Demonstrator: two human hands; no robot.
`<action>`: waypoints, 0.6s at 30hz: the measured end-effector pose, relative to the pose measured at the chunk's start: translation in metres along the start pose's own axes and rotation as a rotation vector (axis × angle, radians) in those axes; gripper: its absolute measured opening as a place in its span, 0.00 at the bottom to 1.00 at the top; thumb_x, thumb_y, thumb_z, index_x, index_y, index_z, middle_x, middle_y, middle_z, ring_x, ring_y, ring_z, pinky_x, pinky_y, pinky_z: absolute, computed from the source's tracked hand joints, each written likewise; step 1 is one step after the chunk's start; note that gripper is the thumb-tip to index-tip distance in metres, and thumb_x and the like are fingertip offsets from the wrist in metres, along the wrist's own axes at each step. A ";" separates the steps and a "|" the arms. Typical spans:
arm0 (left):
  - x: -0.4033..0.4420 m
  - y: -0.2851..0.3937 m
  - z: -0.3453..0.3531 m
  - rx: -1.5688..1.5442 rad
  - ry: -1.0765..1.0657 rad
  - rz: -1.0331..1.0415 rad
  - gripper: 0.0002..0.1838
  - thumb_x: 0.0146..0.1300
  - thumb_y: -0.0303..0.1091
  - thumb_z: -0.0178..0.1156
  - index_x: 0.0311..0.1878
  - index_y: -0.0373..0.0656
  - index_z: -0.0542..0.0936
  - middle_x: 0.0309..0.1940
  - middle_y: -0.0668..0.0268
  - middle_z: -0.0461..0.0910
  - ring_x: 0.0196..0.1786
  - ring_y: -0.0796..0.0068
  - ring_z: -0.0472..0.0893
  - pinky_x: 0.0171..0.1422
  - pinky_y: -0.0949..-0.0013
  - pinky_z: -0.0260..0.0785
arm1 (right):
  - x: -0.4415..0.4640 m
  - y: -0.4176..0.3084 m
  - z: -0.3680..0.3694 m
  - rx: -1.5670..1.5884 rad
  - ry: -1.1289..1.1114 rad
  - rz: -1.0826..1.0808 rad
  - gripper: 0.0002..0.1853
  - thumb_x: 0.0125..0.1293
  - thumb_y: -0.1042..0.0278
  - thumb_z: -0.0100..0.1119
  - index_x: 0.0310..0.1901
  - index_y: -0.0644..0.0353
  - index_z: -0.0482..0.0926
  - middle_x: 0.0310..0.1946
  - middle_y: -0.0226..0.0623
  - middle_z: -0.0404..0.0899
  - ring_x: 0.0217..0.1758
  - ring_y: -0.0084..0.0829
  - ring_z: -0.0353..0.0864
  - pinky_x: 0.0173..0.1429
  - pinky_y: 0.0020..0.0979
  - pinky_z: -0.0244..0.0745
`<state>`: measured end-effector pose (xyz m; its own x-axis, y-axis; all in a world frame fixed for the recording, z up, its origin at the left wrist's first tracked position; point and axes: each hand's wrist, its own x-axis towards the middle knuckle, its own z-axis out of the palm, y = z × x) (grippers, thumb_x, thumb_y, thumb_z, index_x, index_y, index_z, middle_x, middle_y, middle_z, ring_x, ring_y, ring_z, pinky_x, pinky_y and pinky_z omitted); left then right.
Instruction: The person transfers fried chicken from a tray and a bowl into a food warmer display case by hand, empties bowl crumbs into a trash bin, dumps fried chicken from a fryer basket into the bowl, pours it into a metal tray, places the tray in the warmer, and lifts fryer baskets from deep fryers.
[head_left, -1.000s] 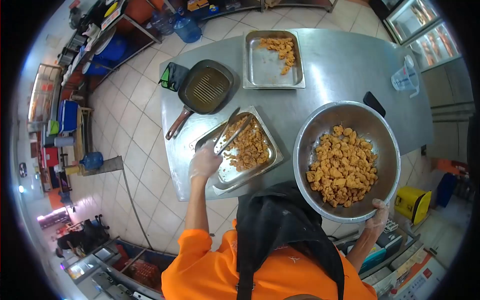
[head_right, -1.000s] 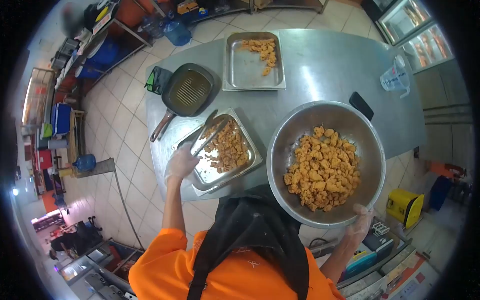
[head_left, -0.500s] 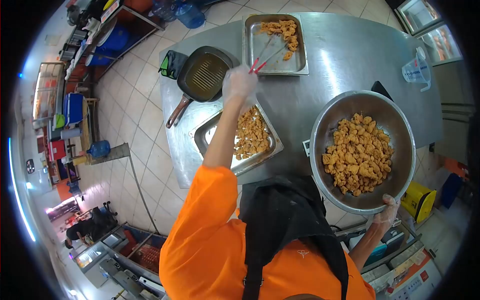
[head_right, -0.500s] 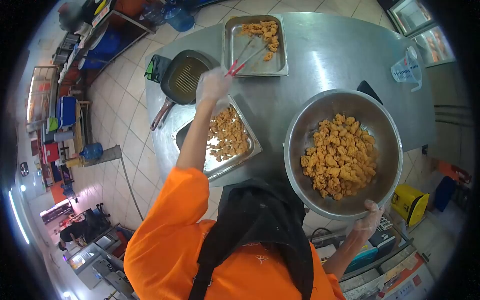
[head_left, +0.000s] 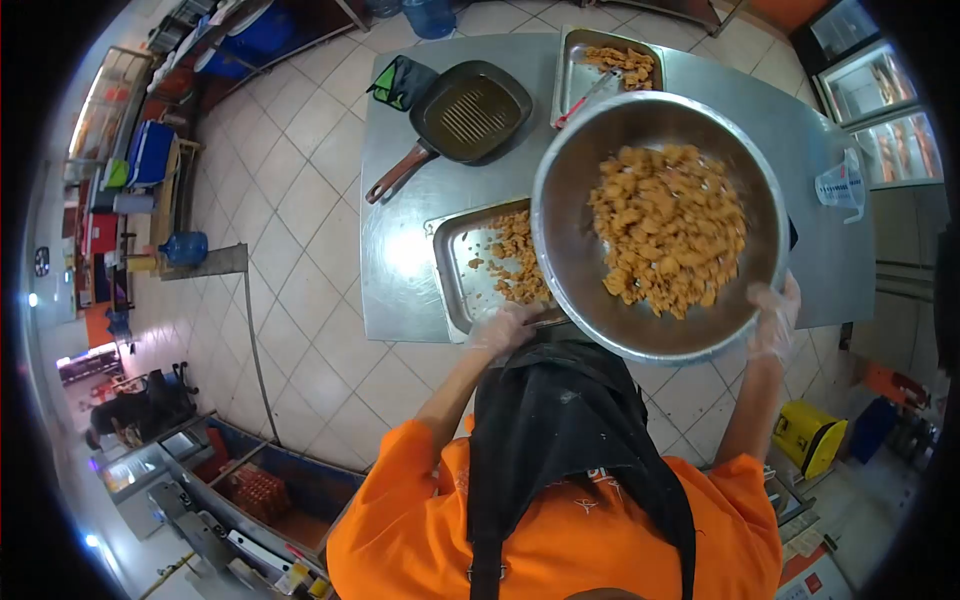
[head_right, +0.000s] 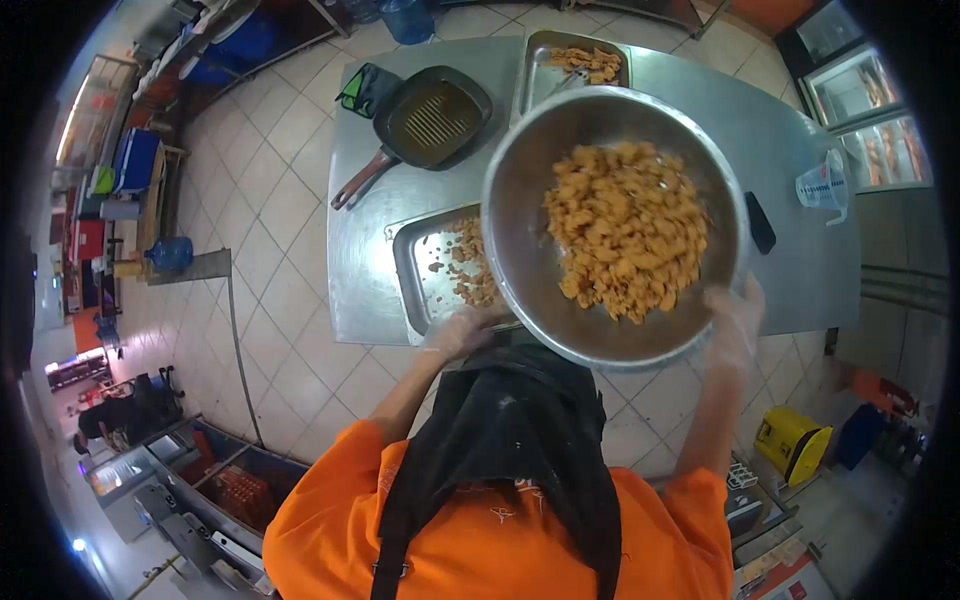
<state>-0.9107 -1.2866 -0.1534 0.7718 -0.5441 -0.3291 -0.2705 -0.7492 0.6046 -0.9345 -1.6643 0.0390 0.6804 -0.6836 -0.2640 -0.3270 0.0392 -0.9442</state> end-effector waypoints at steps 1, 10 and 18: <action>-0.009 0.002 -0.010 -0.051 0.042 -0.007 0.22 0.61 0.40 0.59 0.58 0.44 0.78 0.48 0.51 0.82 0.49 0.54 0.82 0.50 0.58 0.75 | 0.001 -0.003 0.013 -0.035 -0.060 -0.032 0.28 0.46 0.77 0.56 0.54 0.67 0.77 0.37 0.29 0.78 0.38 0.27 0.76 0.48 0.25 0.70; -0.005 -0.087 -0.010 -1.028 0.838 -0.362 0.19 0.66 0.43 0.61 0.51 0.37 0.79 0.31 0.67 0.78 0.33 0.77 0.78 0.39 0.73 0.72 | -0.009 -0.026 0.139 -0.380 -0.487 -0.519 0.07 0.49 0.77 0.52 0.31 0.66 0.76 0.25 0.25 0.67 0.30 0.20 0.65 0.34 0.26 0.63; 0.001 -0.113 -0.010 -1.548 0.909 -0.244 0.27 0.69 0.45 0.56 0.61 0.33 0.70 0.42 0.61 0.78 0.46 0.72 0.77 0.52 0.70 0.70 | -0.011 0.004 0.189 -0.406 -0.715 -0.889 0.02 0.45 0.80 0.49 0.24 0.66 0.67 0.18 0.37 0.63 0.23 0.31 0.66 0.30 0.34 0.62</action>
<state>-0.8737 -1.1983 -0.2142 0.8912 0.2640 -0.3688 0.1968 0.5076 0.8388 -0.8199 -1.5190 0.0006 0.9388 0.2067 0.2755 0.3445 -0.5589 -0.7543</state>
